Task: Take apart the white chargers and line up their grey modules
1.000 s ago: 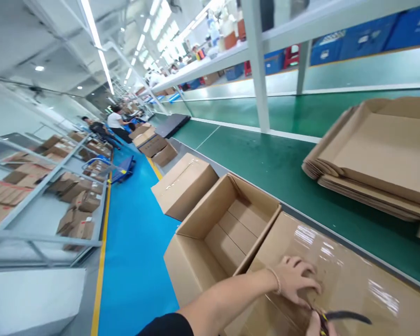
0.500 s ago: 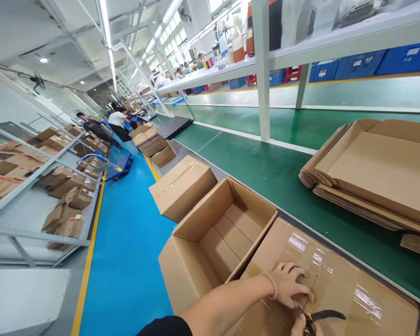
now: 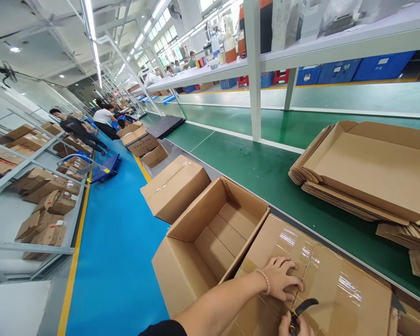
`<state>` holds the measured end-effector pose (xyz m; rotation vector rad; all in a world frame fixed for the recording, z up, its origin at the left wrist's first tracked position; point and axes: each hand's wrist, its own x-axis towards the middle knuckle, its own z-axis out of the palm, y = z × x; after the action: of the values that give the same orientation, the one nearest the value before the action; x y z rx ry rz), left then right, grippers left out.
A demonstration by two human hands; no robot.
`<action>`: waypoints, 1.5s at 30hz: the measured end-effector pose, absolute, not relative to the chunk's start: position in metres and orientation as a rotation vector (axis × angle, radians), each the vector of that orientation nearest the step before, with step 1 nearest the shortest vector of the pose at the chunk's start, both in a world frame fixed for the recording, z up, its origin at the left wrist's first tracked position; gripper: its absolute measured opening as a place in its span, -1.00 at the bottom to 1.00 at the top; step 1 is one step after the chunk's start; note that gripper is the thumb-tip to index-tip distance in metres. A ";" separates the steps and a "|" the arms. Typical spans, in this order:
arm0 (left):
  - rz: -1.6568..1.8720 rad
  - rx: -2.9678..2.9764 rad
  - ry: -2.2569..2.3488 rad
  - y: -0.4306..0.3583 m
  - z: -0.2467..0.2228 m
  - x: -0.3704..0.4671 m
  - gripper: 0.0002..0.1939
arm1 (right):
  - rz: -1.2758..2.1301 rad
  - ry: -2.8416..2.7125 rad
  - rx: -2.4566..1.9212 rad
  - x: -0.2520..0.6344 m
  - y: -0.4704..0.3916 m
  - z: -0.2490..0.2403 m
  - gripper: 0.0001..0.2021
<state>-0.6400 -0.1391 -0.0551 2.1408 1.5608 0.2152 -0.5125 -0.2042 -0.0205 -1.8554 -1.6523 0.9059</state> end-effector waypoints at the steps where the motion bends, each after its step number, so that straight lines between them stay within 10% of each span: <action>1: 0.206 2.148 1.568 -0.141 -0.053 -0.640 -0.51 | 0.931 -1.635 -1.832 -0.527 -0.196 -0.016 -0.56; 12: 0.192 2.087 1.542 -0.159 -0.038 -0.649 -0.22 | 0.825 -1.542 -1.757 -0.516 -0.210 -0.044 -0.59; 45: 0.412 2.192 1.739 -0.317 -0.047 -0.647 -0.58 | 0.847 -1.553 -1.780 -0.495 -0.266 -0.048 -0.79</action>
<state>-0.6465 -0.3170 -0.0470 2.1918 1.7389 0.4125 -0.4945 -0.2661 -0.0475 -1.7803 -1.5526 0.8465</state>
